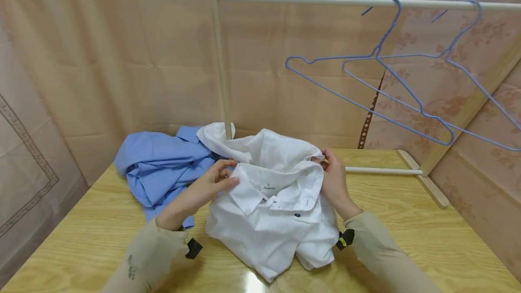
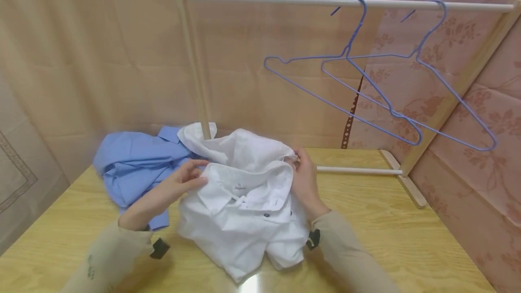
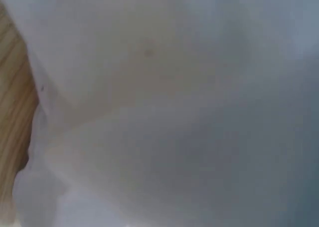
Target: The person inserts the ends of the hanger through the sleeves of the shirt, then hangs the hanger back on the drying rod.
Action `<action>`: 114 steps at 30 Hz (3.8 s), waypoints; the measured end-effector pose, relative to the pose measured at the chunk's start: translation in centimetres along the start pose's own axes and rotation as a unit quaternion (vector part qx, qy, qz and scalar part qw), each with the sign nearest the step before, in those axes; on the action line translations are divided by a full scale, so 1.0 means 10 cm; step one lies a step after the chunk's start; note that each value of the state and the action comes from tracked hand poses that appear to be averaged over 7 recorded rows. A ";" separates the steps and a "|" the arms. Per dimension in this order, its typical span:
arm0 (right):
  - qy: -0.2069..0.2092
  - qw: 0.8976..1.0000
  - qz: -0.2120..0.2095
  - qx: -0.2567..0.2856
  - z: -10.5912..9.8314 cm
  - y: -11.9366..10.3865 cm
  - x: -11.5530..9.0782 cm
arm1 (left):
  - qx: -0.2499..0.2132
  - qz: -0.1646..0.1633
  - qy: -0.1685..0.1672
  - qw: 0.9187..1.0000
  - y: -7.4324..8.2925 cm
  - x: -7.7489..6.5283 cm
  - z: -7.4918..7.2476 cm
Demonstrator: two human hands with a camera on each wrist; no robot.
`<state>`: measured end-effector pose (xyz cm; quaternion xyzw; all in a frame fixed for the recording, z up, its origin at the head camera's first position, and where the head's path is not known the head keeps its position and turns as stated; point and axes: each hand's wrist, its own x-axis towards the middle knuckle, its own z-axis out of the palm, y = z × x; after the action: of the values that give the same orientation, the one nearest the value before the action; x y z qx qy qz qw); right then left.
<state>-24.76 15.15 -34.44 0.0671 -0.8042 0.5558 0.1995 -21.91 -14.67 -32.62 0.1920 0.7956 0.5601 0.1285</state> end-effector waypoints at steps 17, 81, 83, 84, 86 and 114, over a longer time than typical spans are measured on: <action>-0.086 0.981 -0.052 -0.167 -0.12 0.24 0.04 | 0.023 -0.004 0.132 0.991 -0.03 0.01 -0.03; -0.260 0.963 -0.062 0.025 0.11 -0.13 0.37 | -0.032 0.044 0.135 0.989 -0.07 0.04 -0.05; -0.193 0.978 -0.072 0.039 0.09 -0.14 0.33 | -0.031 0.047 0.143 0.988 -0.08 0.04 -0.05; -0.159 0.983 -0.077 0.044 0.08 -0.14 0.30 | -0.030 0.047 0.144 0.988 -0.08 0.04 -0.05; -0.095 0.991 -0.074 0.056 0.07 -0.16 0.25 | -0.027 0.049 0.147 0.988 -0.08 0.04 -0.05; 0.230 0.963 -0.085 0.110 -0.13 -0.38 -0.17 | -0.046 0.096 0.239 0.965 -0.02 0.03 0.00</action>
<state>-21.64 14.70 -31.39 0.0265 -0.6620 0.6222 0.4170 -22.20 -14.67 -32.83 0.1213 0.7545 0.6354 -0.1111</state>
